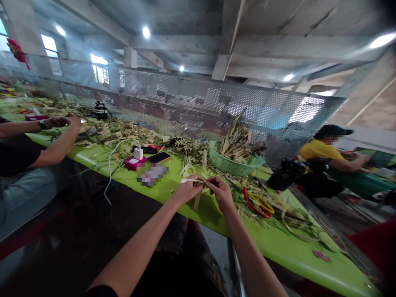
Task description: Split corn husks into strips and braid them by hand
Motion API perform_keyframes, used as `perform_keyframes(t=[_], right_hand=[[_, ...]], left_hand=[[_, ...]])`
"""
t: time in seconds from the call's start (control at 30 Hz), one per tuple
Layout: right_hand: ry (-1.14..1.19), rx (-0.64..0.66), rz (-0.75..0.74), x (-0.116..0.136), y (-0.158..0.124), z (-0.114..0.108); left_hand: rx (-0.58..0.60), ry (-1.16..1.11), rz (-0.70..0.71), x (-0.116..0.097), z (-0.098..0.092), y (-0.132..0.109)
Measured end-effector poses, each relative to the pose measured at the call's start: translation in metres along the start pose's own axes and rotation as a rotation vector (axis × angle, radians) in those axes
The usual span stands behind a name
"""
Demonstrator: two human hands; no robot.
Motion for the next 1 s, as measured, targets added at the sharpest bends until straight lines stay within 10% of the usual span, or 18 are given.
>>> perform_keyframes(t=[0.6,1.0], right_hand=[[0.139,0.016,0.084,-0.004,-0.001,0.003],[0.154,0.085,0.162,-0.006,-0.003,0.012]], left_hand=[[0.005,-0.179,0.074,0.0,0.006,0.002],[-0.047,0.127,-0.03,0.002,0.0,-0.001]])
Point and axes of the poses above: each hand's wrist, its own y-axis towards the middle knuckle, its own z-axis out of the palm, x = y × z, the point moved 9 cm from there along y, towards the middle knuckle, and after that the axes turned 13 degrees about y, right-handed, at the moved point
